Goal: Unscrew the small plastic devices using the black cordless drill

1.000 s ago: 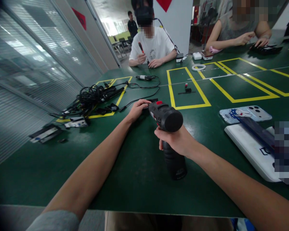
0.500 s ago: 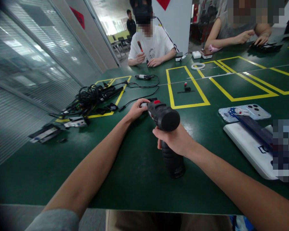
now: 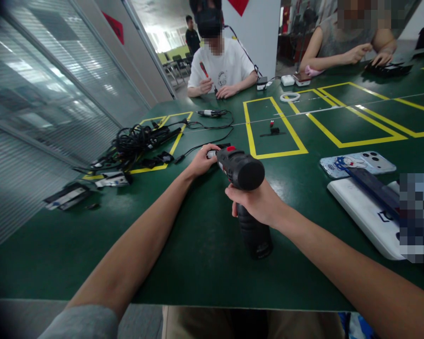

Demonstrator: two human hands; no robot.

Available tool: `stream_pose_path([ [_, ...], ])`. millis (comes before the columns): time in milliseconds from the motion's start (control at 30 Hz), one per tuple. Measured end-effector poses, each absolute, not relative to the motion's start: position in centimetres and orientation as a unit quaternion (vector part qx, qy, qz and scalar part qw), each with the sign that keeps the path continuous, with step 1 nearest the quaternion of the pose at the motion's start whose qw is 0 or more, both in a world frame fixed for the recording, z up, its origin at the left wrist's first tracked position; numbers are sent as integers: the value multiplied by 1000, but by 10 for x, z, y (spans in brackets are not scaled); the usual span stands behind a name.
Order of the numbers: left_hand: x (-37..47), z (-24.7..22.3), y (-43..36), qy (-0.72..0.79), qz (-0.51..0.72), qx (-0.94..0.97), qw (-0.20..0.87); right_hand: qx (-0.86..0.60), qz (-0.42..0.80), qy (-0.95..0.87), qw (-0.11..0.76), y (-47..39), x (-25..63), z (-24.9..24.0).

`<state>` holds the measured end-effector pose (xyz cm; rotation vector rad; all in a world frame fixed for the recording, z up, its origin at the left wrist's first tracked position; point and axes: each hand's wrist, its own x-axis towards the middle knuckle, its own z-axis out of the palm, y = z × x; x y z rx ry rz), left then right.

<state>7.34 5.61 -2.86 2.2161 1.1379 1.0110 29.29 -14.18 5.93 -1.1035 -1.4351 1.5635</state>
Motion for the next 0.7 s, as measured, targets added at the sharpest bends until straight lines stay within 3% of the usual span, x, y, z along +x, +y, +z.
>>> stream_pose_path([
  [700,73,-30,57,416,357,805,228,-429,611,-556,365,-142,293,58],
])
